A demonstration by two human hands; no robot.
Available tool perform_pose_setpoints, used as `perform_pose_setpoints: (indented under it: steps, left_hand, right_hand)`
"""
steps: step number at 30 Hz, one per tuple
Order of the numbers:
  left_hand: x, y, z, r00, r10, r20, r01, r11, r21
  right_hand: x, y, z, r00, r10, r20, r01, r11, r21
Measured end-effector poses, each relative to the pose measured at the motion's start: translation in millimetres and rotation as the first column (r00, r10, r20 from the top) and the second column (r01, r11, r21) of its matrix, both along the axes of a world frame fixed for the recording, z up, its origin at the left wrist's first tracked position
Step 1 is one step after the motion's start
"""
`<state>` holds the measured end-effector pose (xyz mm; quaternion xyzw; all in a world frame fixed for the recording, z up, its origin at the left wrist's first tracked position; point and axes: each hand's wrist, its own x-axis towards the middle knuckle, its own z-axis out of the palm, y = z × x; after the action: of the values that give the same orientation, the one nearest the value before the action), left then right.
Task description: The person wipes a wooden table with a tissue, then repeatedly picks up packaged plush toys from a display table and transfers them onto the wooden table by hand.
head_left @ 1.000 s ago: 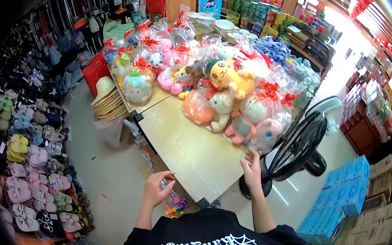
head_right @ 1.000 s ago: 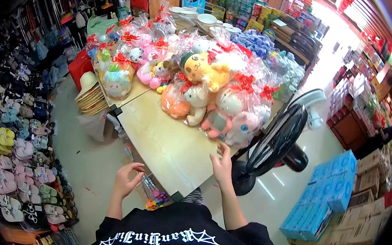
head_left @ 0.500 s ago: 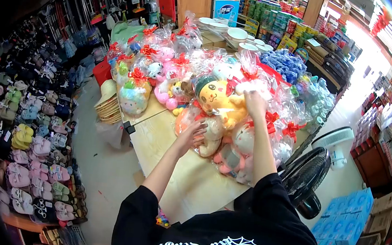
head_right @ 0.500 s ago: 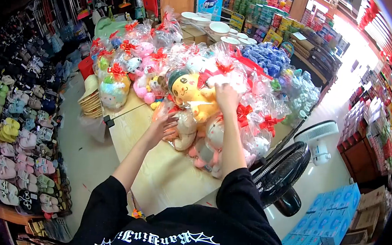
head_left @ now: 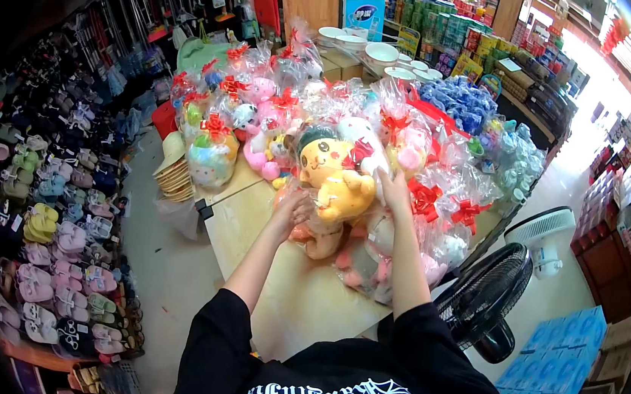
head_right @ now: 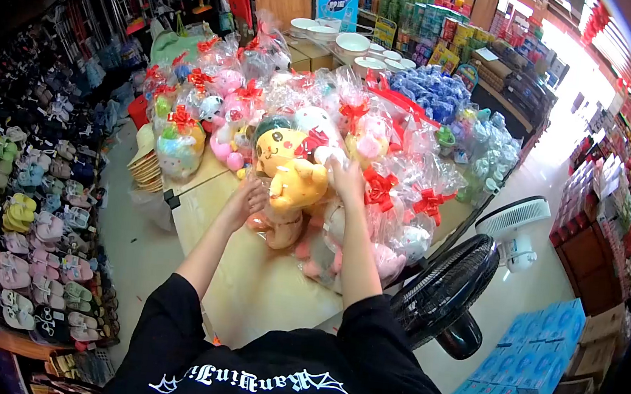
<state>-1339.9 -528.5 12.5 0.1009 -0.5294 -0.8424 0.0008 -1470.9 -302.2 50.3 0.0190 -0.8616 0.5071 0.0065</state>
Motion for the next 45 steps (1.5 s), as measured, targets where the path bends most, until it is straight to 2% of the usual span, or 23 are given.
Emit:
perform_pose_setpoints:
  steps: [1,3,4,5,7,8,9,11,13,14,17,19,21,22,23,25,26,28,29,33,37,41,45]
  left_hand:
    - [-4.7,1.0,1.5,1.0,0.002,-0.005,-0.002,1.0,-0.002]
    - [-15.2,2.3,5.2,0.998,-0.063,-0.01,0.064,0.98,0.191]
    - [-25.0,-3.5,-2.0,0.998,-0.061,-0.013,0.063,0.98,0.187]
    - [-39.3,-12.4,-17.5,0.923,-0.303,-0.237,0.368,0.874,0.316]
    - [-39.2,-6.7,-1.6,0.741,-0.471,-0.478,0.652,0.673,0.349]
    - [-23.3,19.8,36.9,0.96,-0.22,-0.174,0.24,0.964,0.109]
    - [-15.6,33.9,60.2,0.982,0.187,0.019,-0.176,0.949,-0.264]
    - [-25.0,16.9,50.5,0.985,0.121,-0.12,-0.141,0.973,-0.184]
    - [-11.3,16.0,76.8,0.964,0.136,-0.227,-0.152,0.987,-0.053]
    - [-2.2,17.7,89.2,0.947,0.173,-0.269,-0.185,0.983,-0.017]
    - [37.9,3.0,107.0,0.897,0.154,-0.414,-0.249,0.951,-0.184]
    - [79.2,-13.0,105.9,0.857,0.087,-0.508,-0.186,0.972,-0.147]
    - [121.7,-30.4,75.4,0.875,0.178,-0.45,-0.113,0.979,0.168]
    - [143.3,-29.3,66.5,0.917,0.193,-0.348,-0.154,0.979,0.136]
    - [168.7,-29.3,55.3,0.948,0.206,-0.242,-0.187,0.977,0.099]
    - [219.8,-70.9,-26.6,0.988,-0.142,0.059,0.15,0.979,-0.141]
    - [248.1,-72.7,-63.4,0.992,-0.046,0.119,0.059,0.993,-0.102]
    - [305.9,-52.4,-46.6,0.984,-0.037,0.173,0.017,0.994,0.112]
    - [332.5,-52.5,-48.3,0.983,-0.068,0.17,0.057,0.996,0.067]
    - [407.7,-77.2,-67.5,0.933,-0.167,0.319,0.159,0.986,0.051]
    - [448.6,-106.6,-66.8,0.926,-0.293,0.239,0.279,0.956,0.094]
    - [462.4,-116.8,-45.1,0.909,-0.371,0.191,0.378,0.926,-0.004]
    - [460.8,-101.9,-36.0,0.868,-0.466,0.17,0.458,0.885,0.089]
  right_hand:
    - [-17.0,0.0,-6.1,1.0,0.002,-0.005,-0.002,1.0,-0.002]
    - [-62.5,-4.8,-37.3,0.973,0.227,-0.048,-0.231,0.923,-0.307]
    - [-76.5,-4.8,-46.8,0.963,0.257,0.077,-0.221,0.922,-0.319]
    - [-92.2,-4.5,-58.4,0.938,0.283,0.201,-0.209,0.923,-0.323]
    - [-72.7,-8.9,-29.4,0.946,0.268,0.182,-0.208,0.933,-0.292]
    - [-68.1,-11.6,-21.8,0.949,0.262,0.173,-0.208,0.937,-0.282]
    - [-66.6,-14.9,-16.9,0.953,0.263,0.152,-0.218,0.94,-0.263]
    - [-57.7,-18.5,-11.4,0.958,0.258,0.127,-0.221,0.944,-0.246]
    - [-9.1,-21.8,32.6,0.988,0.116,-0.106,-0.127,0.986,-0.107]
    - [20.9,-19.2,61.8,0.974,0.172,-0.146,-0.199,0.959,-0.2]
    - [65.8,-12.5,67.6,0.92,0.08,-0.384,-0.18,0.956,-0.232]
    - [114.1,2.8,78.9,0.899,0.137,-0.415,-0.267,0.924,-0.274]
    - [160.9,7.9,66.3,0.881,0.179,-0.439,-0.352,0.867,-0.353]
    - [182.1,6.5,53.9,0.887,0.147,-0.438,-0.337,0.854,-0.397]
    - [194.0,8.6,24.3,0.917,0.388,-0.092,-0.344,0.656,-0.672]
    - [244.2,10.7,-7.3,0.857,0.514,0.031,-0.424,0.74,-0.522]
    - [268.2,10.7,-40.0,0.856,0.515,0.041,-0.459,0.795,-0.396]
    - [342.4,9.8,-48.1,0.824,0.524,0.216,-0.248,0.676,-0.694]
    - [373.8,13.5,-40.0,0.75,0.539,0.384,-0.193,0.733,-0.652]
    - [489.6,-10.3,-93.2,0.848,0.356,0.392,0.013,0.725,-0.688]
    - [568.8,-37.0,-90.3,0.884,0.198,0.423,0.139,0.754,-0.643]
    - [600.1,-44.2,-66.3,0.931,0.166,0.325,0.078,0.779,-0.622]
    - [631.7,-30.1,-47.1,0.961,0.089,0.262,0.072,0.833,-0.548]
